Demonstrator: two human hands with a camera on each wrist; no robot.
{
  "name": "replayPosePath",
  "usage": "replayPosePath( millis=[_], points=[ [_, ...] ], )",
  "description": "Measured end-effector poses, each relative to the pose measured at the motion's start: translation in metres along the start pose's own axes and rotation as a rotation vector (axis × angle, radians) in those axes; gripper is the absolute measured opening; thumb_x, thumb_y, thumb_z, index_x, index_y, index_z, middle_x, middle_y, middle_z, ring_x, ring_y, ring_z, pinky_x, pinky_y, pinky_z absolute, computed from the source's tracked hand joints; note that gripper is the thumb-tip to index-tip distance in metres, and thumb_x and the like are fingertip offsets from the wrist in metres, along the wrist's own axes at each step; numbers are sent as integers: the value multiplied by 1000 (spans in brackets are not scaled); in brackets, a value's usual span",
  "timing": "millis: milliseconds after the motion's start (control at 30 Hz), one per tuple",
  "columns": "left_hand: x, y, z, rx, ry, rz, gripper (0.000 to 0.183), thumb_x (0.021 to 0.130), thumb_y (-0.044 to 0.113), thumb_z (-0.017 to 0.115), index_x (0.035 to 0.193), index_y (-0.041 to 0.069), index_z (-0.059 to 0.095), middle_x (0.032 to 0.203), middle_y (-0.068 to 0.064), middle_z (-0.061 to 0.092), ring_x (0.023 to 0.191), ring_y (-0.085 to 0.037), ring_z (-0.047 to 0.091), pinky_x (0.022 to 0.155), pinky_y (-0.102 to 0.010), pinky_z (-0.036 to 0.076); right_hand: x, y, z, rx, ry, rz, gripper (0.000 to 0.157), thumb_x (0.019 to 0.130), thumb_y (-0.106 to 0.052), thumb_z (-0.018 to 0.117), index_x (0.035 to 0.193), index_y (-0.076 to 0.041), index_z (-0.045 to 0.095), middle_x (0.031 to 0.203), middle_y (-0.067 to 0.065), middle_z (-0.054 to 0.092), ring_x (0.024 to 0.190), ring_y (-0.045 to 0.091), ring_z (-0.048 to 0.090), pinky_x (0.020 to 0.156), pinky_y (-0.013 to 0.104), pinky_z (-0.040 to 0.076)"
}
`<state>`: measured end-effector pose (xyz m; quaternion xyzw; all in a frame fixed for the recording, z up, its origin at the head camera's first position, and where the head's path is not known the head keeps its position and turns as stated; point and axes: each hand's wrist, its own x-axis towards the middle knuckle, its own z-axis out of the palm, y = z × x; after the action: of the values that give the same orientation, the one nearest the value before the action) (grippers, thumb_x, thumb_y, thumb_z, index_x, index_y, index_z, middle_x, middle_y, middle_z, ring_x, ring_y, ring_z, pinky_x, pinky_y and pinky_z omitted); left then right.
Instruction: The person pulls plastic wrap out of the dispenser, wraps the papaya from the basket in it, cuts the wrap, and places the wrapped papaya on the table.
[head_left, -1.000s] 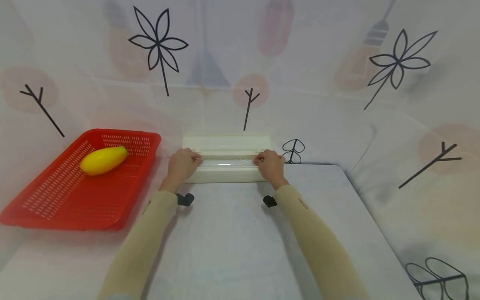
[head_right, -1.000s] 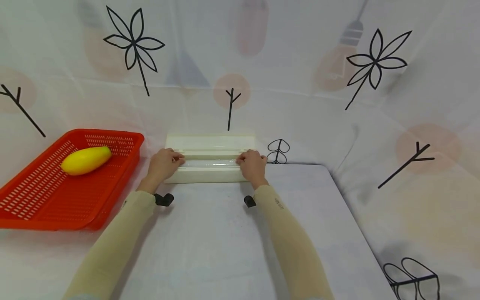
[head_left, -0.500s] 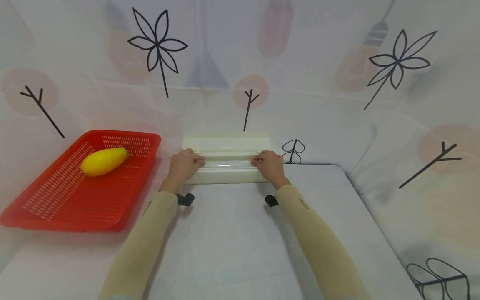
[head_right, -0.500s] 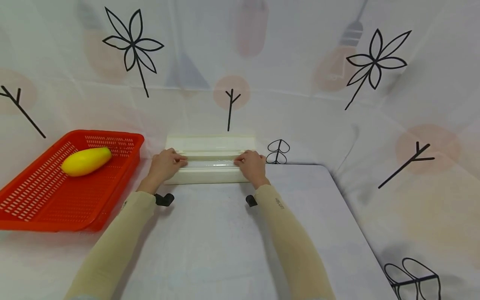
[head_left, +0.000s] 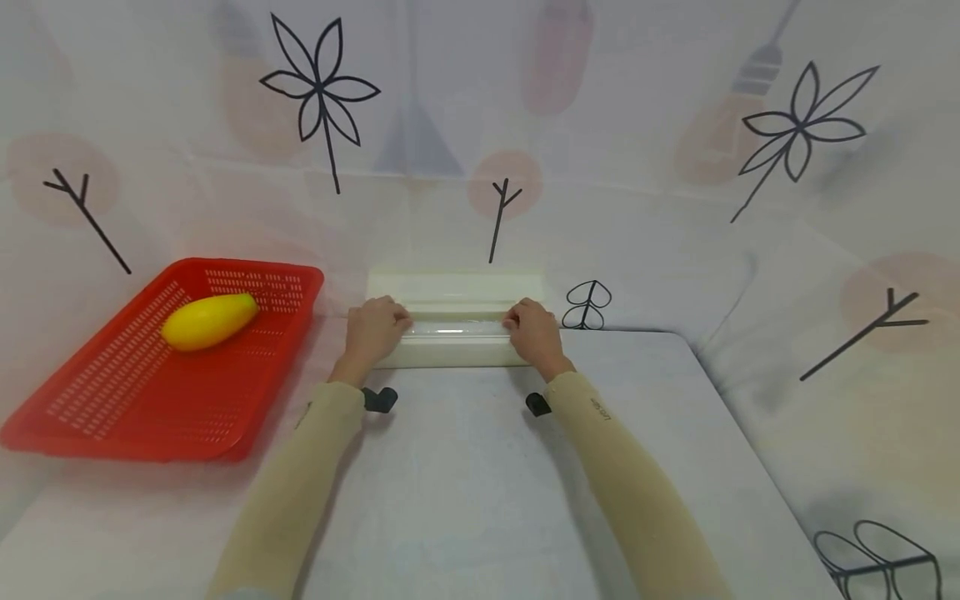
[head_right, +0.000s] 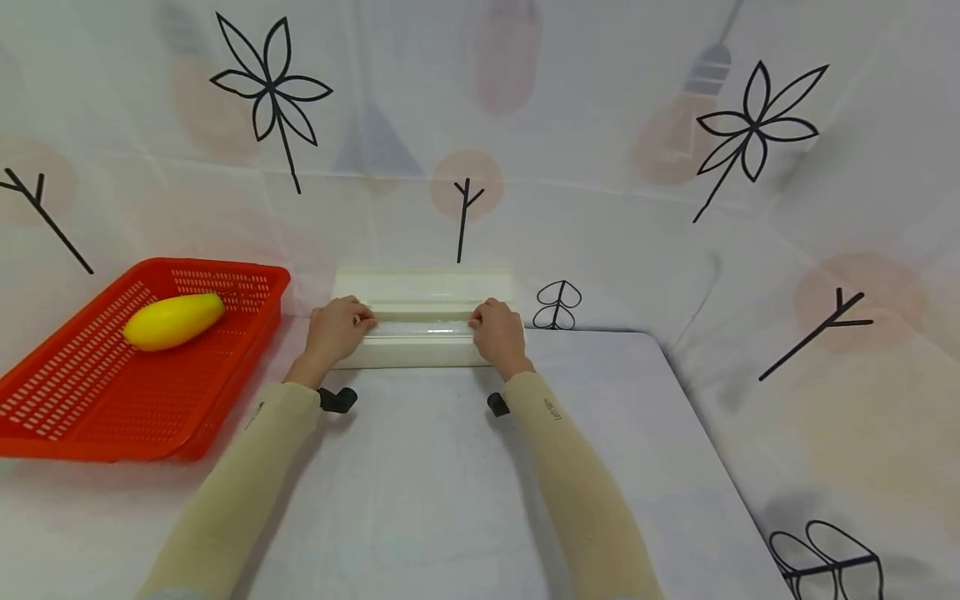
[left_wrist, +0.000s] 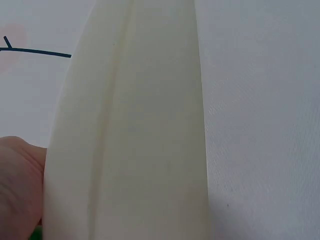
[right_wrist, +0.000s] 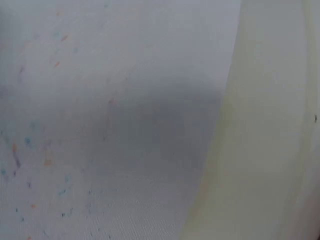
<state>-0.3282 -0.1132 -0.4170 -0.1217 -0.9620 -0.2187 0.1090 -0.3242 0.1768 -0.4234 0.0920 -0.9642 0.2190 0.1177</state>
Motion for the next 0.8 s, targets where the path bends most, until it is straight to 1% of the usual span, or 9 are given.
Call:
replayPosePath(
  millis=[100,233,333,400,467,533,600,700,800],
  points=[
    [0,1,-3,-46,-40,-35,24,93,27,71,113,15,76,109,-5,70,104,-28,58,94,-49,39,1,0,-2,19,-27,-11,22,98,-26,66,110,-10,74,104,6,66,95,26,57,86,44,48],
    [3,2,-9,-85,-110,-76,31,91,28,73,121,17,74,112,-7,70,107,-29,58,99,-47,37,4,-2,-6,15,-79,-14,34,95,-36,67,120,-13,73,111,6,67,104,28,54,97,47,43],
    [5,4,-14,-40,-162,-44,31,92,28,71,121,19,74,118,-9,70,116,-32,56,101,-50,37,6,-5,-8,32,-112,2,31,94,-34,69,117,-14,75,115,7,66,109,30,53,100,49,41],
    [7,4,-15,2,-187,-10,31,92,29,70,121,19,74,123,-10,68,120,-34,54,101,-51,37,6,-7,-8,61,-125,17,26,94,-31,70,111,-13,77,115,8,65,107,30,54,95,47,44],
    [7,5,-17,19,-207,7,31,92,29,69,121,18,74,126,-11,66,123,-35,51,102,-52,36,6,-10,-8,95,-131,37,21,93,-28,72,106,-13,79,114,8,66,104,28,57,90,44,47],
    [7,5,-17,13,-213,6,32,93,28,69,121,16,74,127,-11,66,123,-36,50,102,-53,35,5,-12,-9,135,-136,65,18,92,-26,74,102,-12,79,114,7,66,99,26,59,84,40,50],
    [7,5,-17,-12,-209,-6,31,93,28,68,121,15,74,124,-10,67,121,-36,51,102,-52,34,5,-14,-9,166,-136,89,16,91,-24,74,99,-11,79,115,7,67,97,25,59,82,40,50],
    [7,5,-14,-31,-186,-10,29,94,28,68,119,15,75,119,-7,68,118,-34,53,101,-53,35,5,-16,-8,181,-133,103,13,92,-22,73,96,-11,78,114,7,66,97,25,58,83,40,49],
    [8,5,-9,-20,-168,-2,27,94,31,68,116,18,77,112,-4,68,111,-31,56,97,-52,37,5,-16,-5,186,-103,85,12,93,-20,71,96,-9,76,110,7,67,97,26,58,85,41,47]
  ],
)
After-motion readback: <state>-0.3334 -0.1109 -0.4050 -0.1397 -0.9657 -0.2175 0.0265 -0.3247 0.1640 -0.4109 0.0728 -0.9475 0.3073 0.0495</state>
